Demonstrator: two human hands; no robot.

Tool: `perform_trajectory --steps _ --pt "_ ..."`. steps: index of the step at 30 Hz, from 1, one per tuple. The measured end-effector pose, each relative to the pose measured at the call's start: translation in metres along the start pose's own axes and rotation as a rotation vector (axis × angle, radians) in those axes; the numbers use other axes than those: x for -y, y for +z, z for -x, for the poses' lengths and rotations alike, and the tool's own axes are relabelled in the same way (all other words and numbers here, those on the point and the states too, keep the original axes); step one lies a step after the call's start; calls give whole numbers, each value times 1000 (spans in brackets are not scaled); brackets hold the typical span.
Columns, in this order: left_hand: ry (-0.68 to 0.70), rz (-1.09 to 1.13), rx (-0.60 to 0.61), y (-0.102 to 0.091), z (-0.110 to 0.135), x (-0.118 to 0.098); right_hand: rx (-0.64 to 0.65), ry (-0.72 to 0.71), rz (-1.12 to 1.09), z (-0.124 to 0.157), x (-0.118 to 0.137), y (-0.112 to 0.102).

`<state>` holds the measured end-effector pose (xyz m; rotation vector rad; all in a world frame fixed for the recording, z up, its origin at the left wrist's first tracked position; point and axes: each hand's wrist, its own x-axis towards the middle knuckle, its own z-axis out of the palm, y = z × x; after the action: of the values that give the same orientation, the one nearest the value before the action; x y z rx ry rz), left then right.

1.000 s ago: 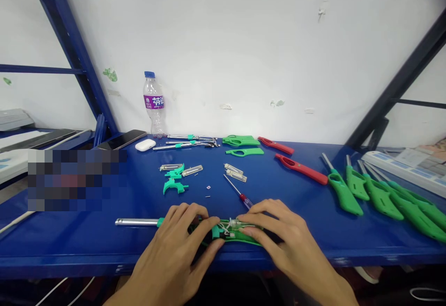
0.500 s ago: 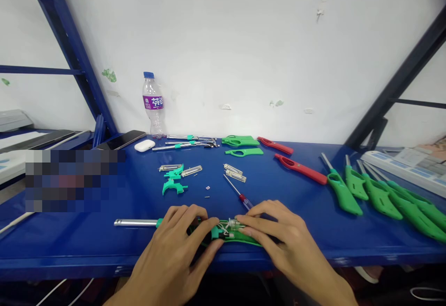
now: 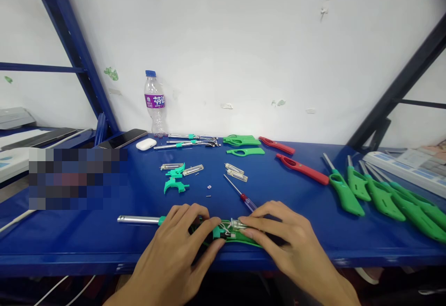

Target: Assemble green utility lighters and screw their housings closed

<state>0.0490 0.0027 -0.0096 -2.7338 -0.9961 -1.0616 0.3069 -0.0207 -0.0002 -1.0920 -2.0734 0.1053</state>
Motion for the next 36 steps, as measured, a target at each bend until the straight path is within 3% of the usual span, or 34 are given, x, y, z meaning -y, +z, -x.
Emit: perform_trajectory --steps 22,29,36 --pt "15 -28 16 1 0 2 88 59 -61 -5 0 -3" --pt "4 50 197 -8 -1 6 192 121 -165 -8 1 -8" --pt "-6 44 222 -8 -2 6 219 132 -203 -9 0 -10"
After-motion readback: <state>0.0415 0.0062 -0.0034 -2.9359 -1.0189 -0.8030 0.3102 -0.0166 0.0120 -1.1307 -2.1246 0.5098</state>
